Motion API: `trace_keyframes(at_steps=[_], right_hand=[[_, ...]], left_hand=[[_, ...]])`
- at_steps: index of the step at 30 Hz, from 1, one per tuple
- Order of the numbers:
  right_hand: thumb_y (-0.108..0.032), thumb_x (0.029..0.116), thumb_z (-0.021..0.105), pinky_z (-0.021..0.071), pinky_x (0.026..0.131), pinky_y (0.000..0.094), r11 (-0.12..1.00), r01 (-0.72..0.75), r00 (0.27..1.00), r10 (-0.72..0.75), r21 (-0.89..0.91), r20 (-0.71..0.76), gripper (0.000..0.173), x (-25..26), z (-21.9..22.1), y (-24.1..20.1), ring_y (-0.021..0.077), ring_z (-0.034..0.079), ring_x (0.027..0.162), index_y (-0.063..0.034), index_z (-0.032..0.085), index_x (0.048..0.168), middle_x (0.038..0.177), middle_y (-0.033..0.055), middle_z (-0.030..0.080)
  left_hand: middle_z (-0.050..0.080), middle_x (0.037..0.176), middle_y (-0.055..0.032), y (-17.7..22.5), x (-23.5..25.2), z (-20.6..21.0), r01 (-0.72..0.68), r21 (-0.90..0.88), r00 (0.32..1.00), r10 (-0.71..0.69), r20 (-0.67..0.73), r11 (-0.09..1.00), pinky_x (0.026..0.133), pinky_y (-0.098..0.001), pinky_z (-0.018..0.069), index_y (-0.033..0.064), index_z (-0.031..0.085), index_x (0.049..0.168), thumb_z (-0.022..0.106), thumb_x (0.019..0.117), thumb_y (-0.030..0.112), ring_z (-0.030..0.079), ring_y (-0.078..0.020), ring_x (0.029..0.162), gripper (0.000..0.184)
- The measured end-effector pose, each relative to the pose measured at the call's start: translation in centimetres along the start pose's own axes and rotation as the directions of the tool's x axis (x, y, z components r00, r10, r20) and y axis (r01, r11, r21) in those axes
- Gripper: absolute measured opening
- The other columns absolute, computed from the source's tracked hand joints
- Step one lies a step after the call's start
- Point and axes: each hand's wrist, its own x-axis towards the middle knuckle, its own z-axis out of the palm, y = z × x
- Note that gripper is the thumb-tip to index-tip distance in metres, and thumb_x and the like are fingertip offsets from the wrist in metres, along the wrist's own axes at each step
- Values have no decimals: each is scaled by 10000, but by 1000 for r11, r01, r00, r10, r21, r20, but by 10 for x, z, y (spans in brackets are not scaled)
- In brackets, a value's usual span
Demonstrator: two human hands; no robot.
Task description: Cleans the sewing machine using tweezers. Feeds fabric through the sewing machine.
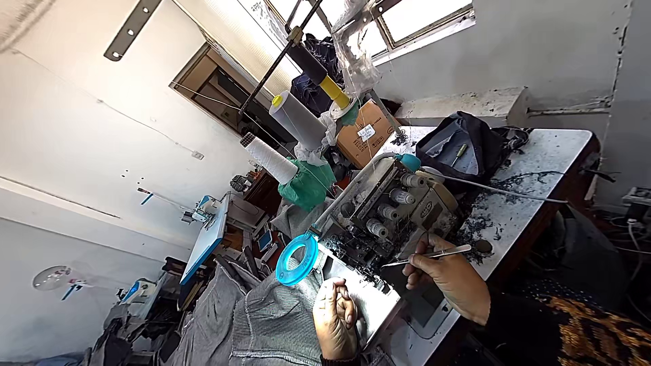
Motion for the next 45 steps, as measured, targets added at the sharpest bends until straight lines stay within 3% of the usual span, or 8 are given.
trace_keyframes(at_steps=[4, 8, 12, 17, 21, 26, 37, 45], right_hand=[[145, 945, 515, 605, 530, 276, 1000, 17, 1000, -17, 6, -4, 205, 0, -3, -1, 160, 685, 513, -53, 465, 928, 631, 59, 675], [145, 953, 518, 608, 536, 280, 1000, -2, 1000, 2, -8, -11, 202, 2, -6, -4, 170, 688, 516, -48, 466, 932, 636, 64, 677], [130, 955, 529, 607, 543, 282, 1000, -2, 1000, 2, -30, 3, 185, 3, -8, -3, 168, 687, 521, -44, 471, 936, 638, 67, 678], [135, 944, 536, 604, 541, 274, 1000, 8, 1000, -7, -27, 14, 187, 1, -4, 0, 164, 686, 519, -41, 472, 933, 640, 70, 679], [131, 934, 541, 598, 539, 266, 1000, 18, 1000, -17, -22, 22, 201, 0, -3, -2, 152, 682, 524, -58, 474, 934, 648, 52, 677], [132, 943, 526, 606, 543, 274, 1000, 27, 999, -26, -10, 32, 197, 0, -8, -6, 158, 689, 525, -58, 477, 923, 642, 58, 684], [100, 896, 548, 614, 533, 275, 987, 159, 985, -159, 5, 65, 198, -20, -22, -11, 151, 706, 548, -91, 499, 906, 668, 27, 700], [15, 808, 663, 607, 524, 235, 907, 422, 889, -415, 6, 193, 261, -40, -35, -10, 57, 694, 579, -202, 549, 897, 709, -96, 682]], left_hand=[[614, 655, 24, -5, -10, 6, -207, 299, 977, 213, 13, 931, 426, -114, 430, -38, 639, 975, 393, 1007, -49, 477, 34, 432, 248], [647, 843, -107, -26, -47, 12, -462, 829, 828, 488, 276, 315, 714, -162, 520, -98, 715, 932, 712, 777, 50, 612, -52, 758, 214], [705, 973, -160, -68, -71, 19, -431, 897, 688, 607, 398, -99, 964, -358, 494, 20, 790, 952, 774, 766, 168, 649, -287, 999, 239], [680, 1056, -130, -82, -62, 33, -396, 877, 648, 594, 476, -271, 931, -418, 387, 171, 819, 1038, 730, 818, 321, 587, -269, 1037, 280], [632, 1052, -130, -81, -64, 37, -439, 885, 641, 637, 428, -153, 978, -349, 367, 98, 785, 1088, 755, 818, 346, 551, -233, 1052, 368], [601, 967, -69, -85, -69, 25, -466, 883, 587, 724, 362, -64, 996, -183, 380, 49, 742, 957, 722, 856, 247, 547, -126, 1037, 223], [715, 844, -121, -57, -36, 55, -458, 882, 624, 667, 408, -111, 791, -307, 499, -1, 791, 1024, 717, 810, 175, 645, -196, 791, 286], [691, 826, -99, -54, -57, 67, -569, 774, 713, 636, 296, 277, 835, -73, 500, -74, 751, 849, 709, 854, 30, 659, 17, 857, 112]])
